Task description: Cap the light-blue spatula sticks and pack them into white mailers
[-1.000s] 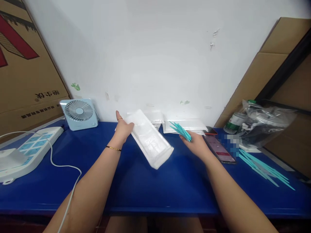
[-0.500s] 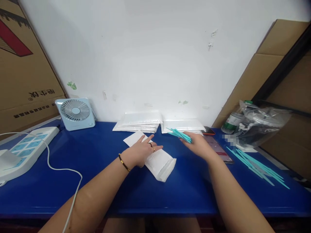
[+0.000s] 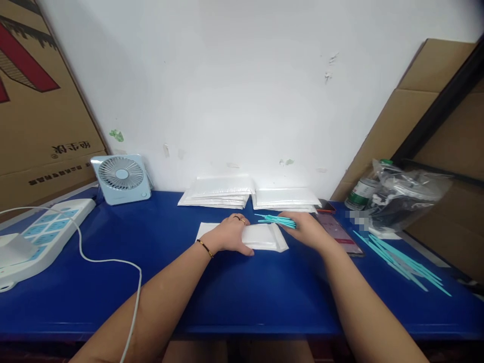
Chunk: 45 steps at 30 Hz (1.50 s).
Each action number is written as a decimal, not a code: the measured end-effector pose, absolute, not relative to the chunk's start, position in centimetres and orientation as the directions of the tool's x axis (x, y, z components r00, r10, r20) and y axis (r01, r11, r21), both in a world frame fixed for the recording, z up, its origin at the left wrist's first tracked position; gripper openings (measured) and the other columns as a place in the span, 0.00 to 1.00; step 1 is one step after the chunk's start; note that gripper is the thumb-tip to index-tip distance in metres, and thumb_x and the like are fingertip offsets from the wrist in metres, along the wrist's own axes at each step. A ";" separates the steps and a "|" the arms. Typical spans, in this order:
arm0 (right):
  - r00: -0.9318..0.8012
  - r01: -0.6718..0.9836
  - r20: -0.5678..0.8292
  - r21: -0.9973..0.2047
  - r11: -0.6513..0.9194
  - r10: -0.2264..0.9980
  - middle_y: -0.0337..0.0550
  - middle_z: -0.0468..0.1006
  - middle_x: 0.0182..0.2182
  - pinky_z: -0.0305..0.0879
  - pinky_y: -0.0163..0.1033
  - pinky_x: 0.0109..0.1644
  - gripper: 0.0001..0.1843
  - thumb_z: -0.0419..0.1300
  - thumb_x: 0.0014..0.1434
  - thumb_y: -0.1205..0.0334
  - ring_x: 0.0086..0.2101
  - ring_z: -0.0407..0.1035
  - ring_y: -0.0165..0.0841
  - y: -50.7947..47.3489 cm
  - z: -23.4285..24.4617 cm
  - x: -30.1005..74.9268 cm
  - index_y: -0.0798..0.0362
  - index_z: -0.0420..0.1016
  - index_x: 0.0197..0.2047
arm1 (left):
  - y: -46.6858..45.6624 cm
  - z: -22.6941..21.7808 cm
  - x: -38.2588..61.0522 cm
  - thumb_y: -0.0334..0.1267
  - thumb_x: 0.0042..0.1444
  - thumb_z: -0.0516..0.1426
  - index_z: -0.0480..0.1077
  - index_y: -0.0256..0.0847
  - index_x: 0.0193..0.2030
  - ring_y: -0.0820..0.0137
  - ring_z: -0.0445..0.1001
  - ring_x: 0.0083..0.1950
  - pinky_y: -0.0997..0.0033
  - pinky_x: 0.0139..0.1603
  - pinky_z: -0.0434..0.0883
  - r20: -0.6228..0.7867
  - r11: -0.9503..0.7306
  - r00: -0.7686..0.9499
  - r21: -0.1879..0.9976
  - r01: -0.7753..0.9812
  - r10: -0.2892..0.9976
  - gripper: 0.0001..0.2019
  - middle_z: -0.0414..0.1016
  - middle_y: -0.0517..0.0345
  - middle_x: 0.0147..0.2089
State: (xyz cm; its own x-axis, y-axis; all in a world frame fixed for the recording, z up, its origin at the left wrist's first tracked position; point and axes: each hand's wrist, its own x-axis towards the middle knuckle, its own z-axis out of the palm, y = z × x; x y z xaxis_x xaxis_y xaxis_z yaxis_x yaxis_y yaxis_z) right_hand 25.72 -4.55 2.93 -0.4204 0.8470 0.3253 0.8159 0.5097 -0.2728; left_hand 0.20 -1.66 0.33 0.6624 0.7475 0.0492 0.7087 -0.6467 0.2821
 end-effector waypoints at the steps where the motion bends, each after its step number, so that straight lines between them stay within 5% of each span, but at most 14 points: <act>1: -0.408 0.832 0.328 -0.250 0.495 0.852 0.43 0.80 0.36 0.64 0.36 0.37 0.14 0.55 0.55 0.65 0.35 0.72 0.37 -4.5 2.9 25.8 0.48 0.75 0.44 | -1.7 0.5 0.2 0.58 0.32 0.63 0.65 0.38 0.51 0.53 0.62 0.57 0.61 0.55 0.62 0.056 -0.633 0.646 0.280 0.722 0.761 0.39 0.68 0.46 0.51; 6: -0.358 0.905 0.318 -0.113 0.410 0.878 0.43 0.79 0.38 0.63 0.36 0.40 0.17 0.55 0.52 0.69 0.38 0.72 0.37 -4.0 2.8 26.9 0.48 0.74 0.45 | -1.8 1.8 -0.8 0.46 0.36 0.62 0.62 0.42 0.50 0.60 0.72 0.37 0.67 0.35 0.65 0.047 -0.510 0.534 0.379 0.772 0.844 0.31 0.72 0.56 0.38; 11: -0.331 0.939 0.331 0.022 0.344 0.883 0.45 0.78 0.42 0.62 0.38 0.44 0.21 0.56 0.51 0.72 0.42 0.70 0.39 -4.1 3.0 27.6 0.48 0.72 0.48 | -1.5 2.8 -2.1 0.41 0.37 0.61 0.60 0.42 0.54 0.63 0.72 0.33 0.71 0.28 0.61 0.101 -0.483 0.523 0.559 0.674 0.846 0.33 0.72 0.57 0.36; 23: -0.555 0.767 0.318 0.553 0.325 0.769 0.46 0.75 0.30 0.48 0.39 0.36 0.11 0.52 0.57 0.73 0.33 0.66 0.35 -2.5 11.2 24.7 0.53 0.72 0.38 | -1.7 4.0 -3.0 0.35 0.40 0.60 0.58 0.41 0.54 0.69 0.68 0.36 0.73 0.33 0.66 0.188 -0.467 0.566 0.789 0.400 0.803 0.31 0.67 0.59 0.39; 30: -0.731 0.588 0.285 0.725 0.360 0.620 0.44 0.74 0.27 0.45 0.40 0.35 0.10 0.51 0.60 0.73 0.30 0.62 0.33 -3.3 16.6 21.1 0.53 0.71 0.33 | -1.7 4.4 -3.0 0.35 0.43 0.60 0.58 0.41 0.54 0.66 0.67 0.47 0.68 0.47 0.67 0.313 -0.473 0.566 0.867 0.158 0.763 0.29 0.65 0.55 0.49; 40: -0.897 0.348 0.080 0.734 0.584 0.434 0.44 0.73 0.30 0.49 0.39 0.36 0.10 0.52 0.58 0.76 0.33 0.64 0.33 -5.0 21.8 13.7 0.54 0.71 0.33 | -2.1 4.3 -2.6 0.44 0.42 0.63 0.55 0.42 0.56 0.65 0.68 0.47 0.68 0.45 0.66 0.355 -0.283 0.531 0.935 -0.215 0.769 0.35 0.67 0.52 0.49; 45: -0.830 0.545 0.169 0.447 0.709 0.531 0.42 0.73 0.40 0.57 0.37 0.38 0.20 0.54 0.55 0.74 0.39 0.67 0.32 -5.0 23.0 15.3 0.49 0.69 0.50 | -1.9 4.0 -3.1 0.43 0.42 0.63 0.56 0.43 0.58 0.66 0.68 0.45 0.70 0.43 0.66 0.358 -0.229 0.526 0.927 -0.296 0.772 0.36 0.67 0.53 0.50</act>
